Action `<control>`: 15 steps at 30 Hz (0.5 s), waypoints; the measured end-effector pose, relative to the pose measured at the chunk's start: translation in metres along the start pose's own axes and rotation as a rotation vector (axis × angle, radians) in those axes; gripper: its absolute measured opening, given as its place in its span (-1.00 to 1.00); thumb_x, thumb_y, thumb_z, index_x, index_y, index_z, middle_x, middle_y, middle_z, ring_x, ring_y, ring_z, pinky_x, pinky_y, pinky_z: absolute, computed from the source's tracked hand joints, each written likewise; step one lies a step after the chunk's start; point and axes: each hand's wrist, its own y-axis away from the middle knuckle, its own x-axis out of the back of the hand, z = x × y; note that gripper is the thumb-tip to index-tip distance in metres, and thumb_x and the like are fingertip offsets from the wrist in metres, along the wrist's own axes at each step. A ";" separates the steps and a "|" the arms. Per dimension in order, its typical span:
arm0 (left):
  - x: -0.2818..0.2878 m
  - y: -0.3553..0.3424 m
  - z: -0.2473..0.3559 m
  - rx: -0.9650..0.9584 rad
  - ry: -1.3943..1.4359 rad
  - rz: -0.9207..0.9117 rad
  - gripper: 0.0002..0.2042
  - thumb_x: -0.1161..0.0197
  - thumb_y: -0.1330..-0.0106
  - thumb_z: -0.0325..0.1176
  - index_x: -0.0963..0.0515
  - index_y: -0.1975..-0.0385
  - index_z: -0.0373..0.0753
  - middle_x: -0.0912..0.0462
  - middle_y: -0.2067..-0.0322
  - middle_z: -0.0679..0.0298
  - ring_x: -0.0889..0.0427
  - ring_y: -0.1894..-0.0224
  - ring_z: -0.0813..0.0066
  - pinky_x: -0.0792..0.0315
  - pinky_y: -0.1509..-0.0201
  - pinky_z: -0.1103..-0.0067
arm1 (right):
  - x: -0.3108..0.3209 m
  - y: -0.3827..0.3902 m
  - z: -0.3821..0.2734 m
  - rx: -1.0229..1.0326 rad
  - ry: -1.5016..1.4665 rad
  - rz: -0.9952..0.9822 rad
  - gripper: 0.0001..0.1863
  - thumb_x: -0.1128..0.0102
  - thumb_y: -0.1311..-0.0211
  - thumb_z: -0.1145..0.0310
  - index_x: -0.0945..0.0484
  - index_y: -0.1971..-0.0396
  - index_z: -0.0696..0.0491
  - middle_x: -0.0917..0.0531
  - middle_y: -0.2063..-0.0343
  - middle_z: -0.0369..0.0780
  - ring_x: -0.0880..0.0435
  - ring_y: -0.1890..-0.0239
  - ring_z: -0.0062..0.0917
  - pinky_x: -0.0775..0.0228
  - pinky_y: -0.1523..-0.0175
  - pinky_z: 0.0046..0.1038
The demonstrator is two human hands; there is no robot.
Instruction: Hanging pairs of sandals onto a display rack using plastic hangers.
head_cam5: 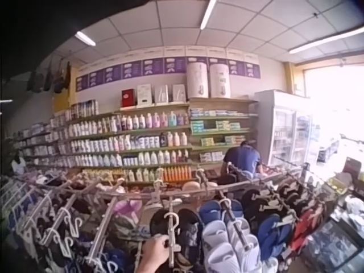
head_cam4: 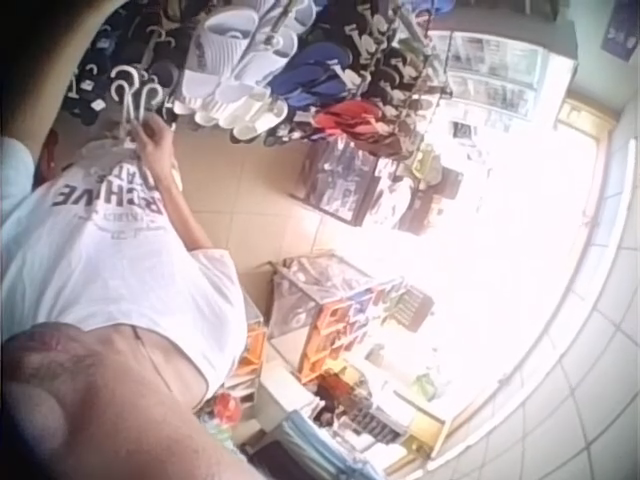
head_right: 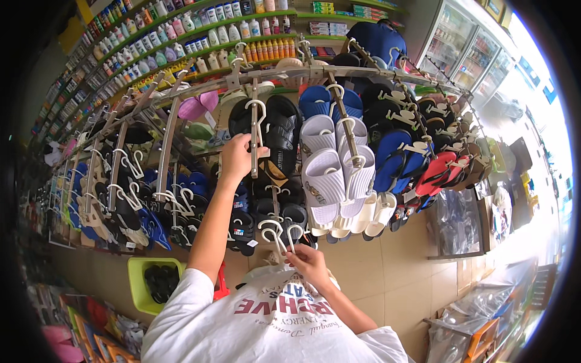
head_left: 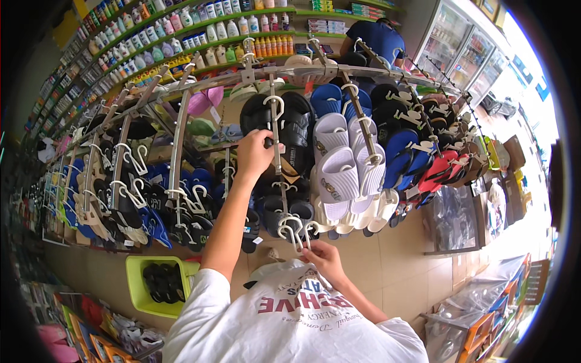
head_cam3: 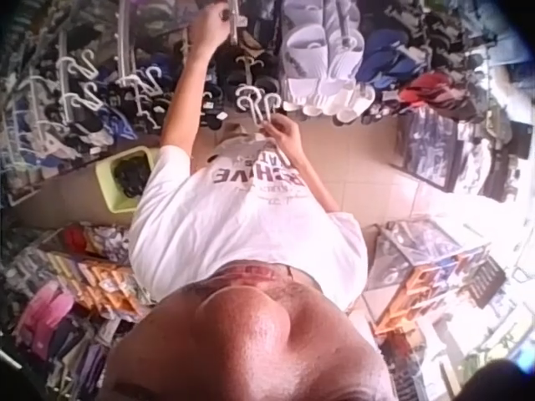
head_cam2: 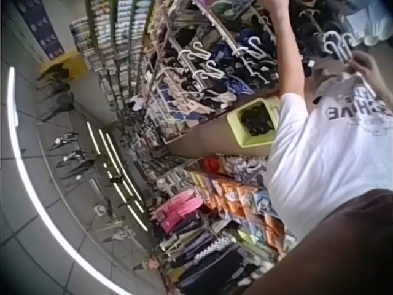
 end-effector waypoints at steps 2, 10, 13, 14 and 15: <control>-0.004 0.000 -0.005 -0.044 0.084 0.024 -0.70 -0.57 0.07 -0.24 -0.64 0.41 -0.25 -0.45 0.56 0.20 -0.47 0.54 0.28 -0.30 0.44 0.38 | -0.002 0.000 0.000 0.001 0.009 -0.006 -0.79 -0.19 -0.38 0.46 -0.58 0.08 0.25 -0.72 0.25 -0.23 -0.69 0.25 -0.65 -0.53 0.17 -0.62; -0.022 0.002 -0.011 0.044 0.123 0.139 -0.65 -0.60 0.16 -0.30 -0.65 0.42 -0.32 -0.50 0.55 0.17 -0.52 0.51 0.17 -0.34 0.41 0.35 | -0.001 0.001 0.006 0.016 0.012 0.014 -0.78 -0.21 -0.36 0.46 -0.58 0.08 0.25 -0.71 0.30 -0.25 -0.69 0.28 -0.66 -0.52 0.17 -0.62; -0.029 -0.002 -0.013 0.051 0.125 0.146 -0.64 -0.61 0.15 -0.28 -0.64 0.40 -0.33 -0.51 0.54 0.16 -0.52 0.50 0.15 -0.34 0.41 0.34 | 0.000 0.002 0.006 0.007 0.001 0.027 -0.78 -0.21 -0.37 0.45 -0.59 0.08 0.25 -0.71 0.31 -0.26 -0.69 0.29 -0.66 -0.52 0.17 -0.63; -0.030 -0.003 -0.013 0.046 0.122 0.147 -0.64 -0.61 0.14 -0.28 -0.64 0.40 -0.33 -0.51 0.54 0.16 -0.52 0.51 0.16 -0.33 0.41 0.35 | 0.000 0.002 0.006 0.007 0.001 0.030 -0.78 -0.21 -0.37 0.45 -0.59 0.08 0.25 -0.71 0.31 -0.26 -0.69 0.29 -0.66 -0.52 0.17 -0.63; -0.032 -0.003 -0.013 0.045 0.124 0.145 -0.64 -0.61 0.14 -0.28 -0.64 0.40 -0.33 -0.51 0.54 0.16 -0.52 0.51 0.16 -0.33 0.41 0.35 | 0.000 0.002 0.005 0.005 0.007 0.031 -0.78 -0.21 -0.37 0.45 -0.59 0.08 0.24 -0.71 0.32 -0.26 -0.69 0.29 -0.66 -0.52 0.17 -0.63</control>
